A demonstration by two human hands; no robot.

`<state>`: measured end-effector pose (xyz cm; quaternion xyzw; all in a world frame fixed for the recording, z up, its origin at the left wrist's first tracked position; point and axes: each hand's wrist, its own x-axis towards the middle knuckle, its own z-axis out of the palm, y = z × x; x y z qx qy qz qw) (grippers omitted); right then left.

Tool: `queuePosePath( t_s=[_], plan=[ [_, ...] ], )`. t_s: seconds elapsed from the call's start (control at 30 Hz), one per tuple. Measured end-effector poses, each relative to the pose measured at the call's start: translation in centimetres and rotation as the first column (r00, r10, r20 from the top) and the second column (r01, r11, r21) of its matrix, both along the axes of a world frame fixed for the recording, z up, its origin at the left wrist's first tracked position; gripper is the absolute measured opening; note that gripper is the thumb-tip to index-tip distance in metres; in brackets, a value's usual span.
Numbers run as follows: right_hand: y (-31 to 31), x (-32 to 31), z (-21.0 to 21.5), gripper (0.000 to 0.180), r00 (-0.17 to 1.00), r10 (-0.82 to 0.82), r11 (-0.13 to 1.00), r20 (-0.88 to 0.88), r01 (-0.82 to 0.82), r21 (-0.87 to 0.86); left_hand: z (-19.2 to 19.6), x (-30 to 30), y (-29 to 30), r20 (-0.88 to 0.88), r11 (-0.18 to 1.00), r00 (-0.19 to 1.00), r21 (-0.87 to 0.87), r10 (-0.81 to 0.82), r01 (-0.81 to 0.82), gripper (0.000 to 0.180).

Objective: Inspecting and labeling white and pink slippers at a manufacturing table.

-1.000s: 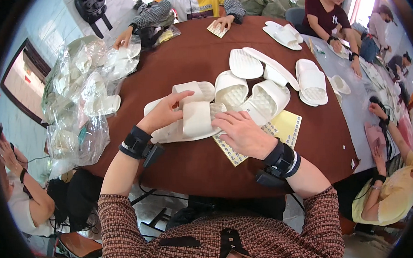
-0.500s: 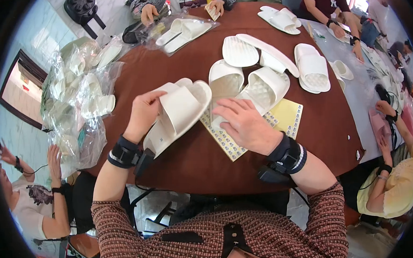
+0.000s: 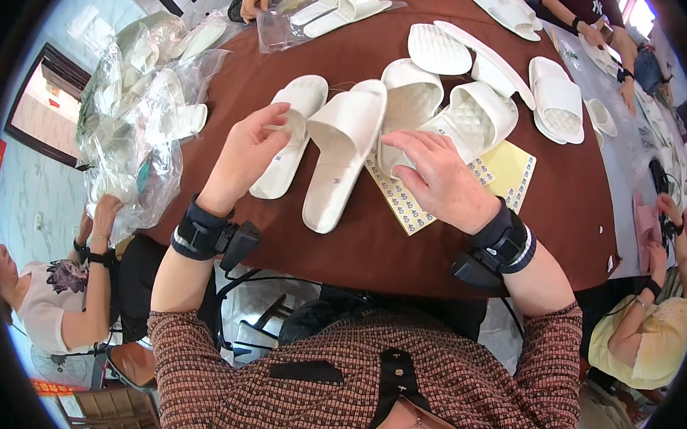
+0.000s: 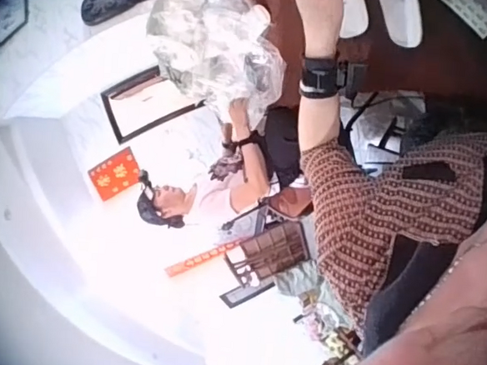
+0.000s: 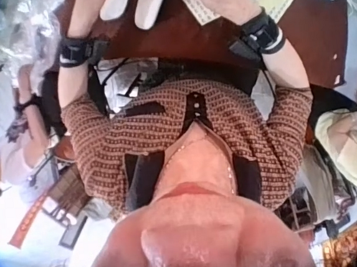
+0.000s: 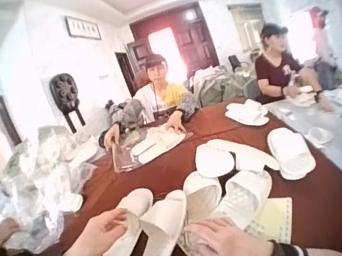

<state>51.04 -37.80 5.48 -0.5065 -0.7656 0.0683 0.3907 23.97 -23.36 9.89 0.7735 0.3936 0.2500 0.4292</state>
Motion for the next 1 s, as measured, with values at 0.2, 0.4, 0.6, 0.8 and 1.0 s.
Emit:
queuePosePath(
  t_s=[0.2,0.4,0.6,0.8,1.0],
  plan=[
    [-0.2,-0.3,-0.2,0.036,1.0,-0.008,1.0,-0.001,0.008,-0.001,-2.3,-3.8,-1.8,-0.248,0.802,0.954,0.598,0.167,0.015,0.046],
    [-0.2,-0.6,-0.3,0.033,0.998,0.002,1.0,0.059,-0.003,0.016,-5.0,-5.2,-4.2,-0.318,0.869,0.935,0.495,0.155,0.024,0.039],
    [-0.2,-0.8,-0.2,0.032,0.997,0.005,1.0,0.074,-0.006,0.015,-5.5,-4.5,-5.8,-0.291,0.827,0.933,0.563,0.213,-0.013,0.038],
    [-0.2,-0.8,-0.2,0.032,0.998,-0.005,1.0,0.07,0.006,-0.013,-5.6,-4.2,-8.7,-0.288,0.833,0.927,0.552,0.239,-0.044,0.038],
    [-0.2,-0.9,-0.1,0.031,0.996,-0.015,1.0,0.083,0.016,-0.001,-5.1,-3.7,-11.3,-0.283,0.844,0.928,0.533,0.241,-0.056,0.039]
  ],
)
